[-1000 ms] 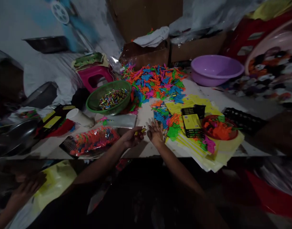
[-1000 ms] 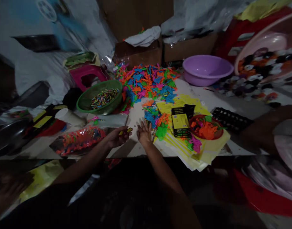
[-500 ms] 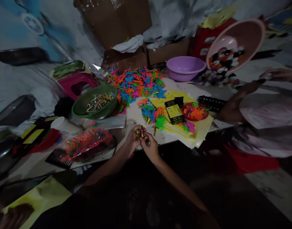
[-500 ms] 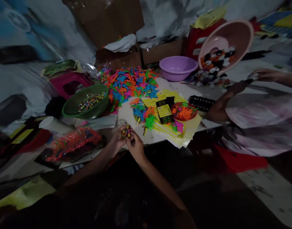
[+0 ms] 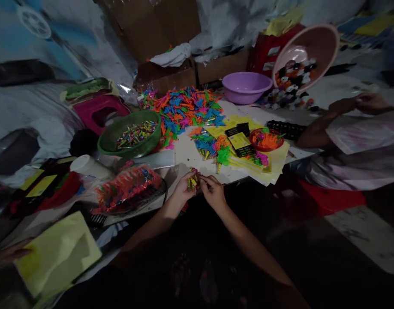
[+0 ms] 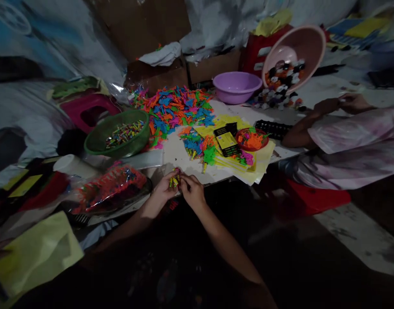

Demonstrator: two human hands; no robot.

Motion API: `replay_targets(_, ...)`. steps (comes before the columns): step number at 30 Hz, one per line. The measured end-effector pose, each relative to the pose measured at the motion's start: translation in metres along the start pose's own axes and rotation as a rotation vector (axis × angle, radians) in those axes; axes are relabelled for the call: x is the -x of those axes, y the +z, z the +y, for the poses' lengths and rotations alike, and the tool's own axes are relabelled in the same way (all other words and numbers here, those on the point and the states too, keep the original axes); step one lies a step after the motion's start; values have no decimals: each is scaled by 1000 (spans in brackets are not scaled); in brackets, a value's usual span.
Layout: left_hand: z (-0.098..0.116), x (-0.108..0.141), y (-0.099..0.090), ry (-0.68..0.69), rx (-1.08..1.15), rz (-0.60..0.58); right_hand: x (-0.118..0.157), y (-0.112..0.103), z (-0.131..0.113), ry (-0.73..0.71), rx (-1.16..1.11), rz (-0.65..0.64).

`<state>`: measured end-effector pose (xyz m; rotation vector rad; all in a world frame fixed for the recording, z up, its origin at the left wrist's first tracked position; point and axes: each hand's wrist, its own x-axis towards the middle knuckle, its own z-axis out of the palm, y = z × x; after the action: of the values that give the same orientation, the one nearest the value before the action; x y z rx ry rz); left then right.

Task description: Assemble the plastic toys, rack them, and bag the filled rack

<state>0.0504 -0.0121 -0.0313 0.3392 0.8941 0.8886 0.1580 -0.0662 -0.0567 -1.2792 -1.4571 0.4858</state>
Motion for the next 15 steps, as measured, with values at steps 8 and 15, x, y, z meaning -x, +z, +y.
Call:
replay_targets(8,12,3,-11,3,240,-42,-5,21,-6,73,112,-71)
replay_targets(15,24,-9,-29,-193,185,-68,-51,-19,3,-1,30,-287)
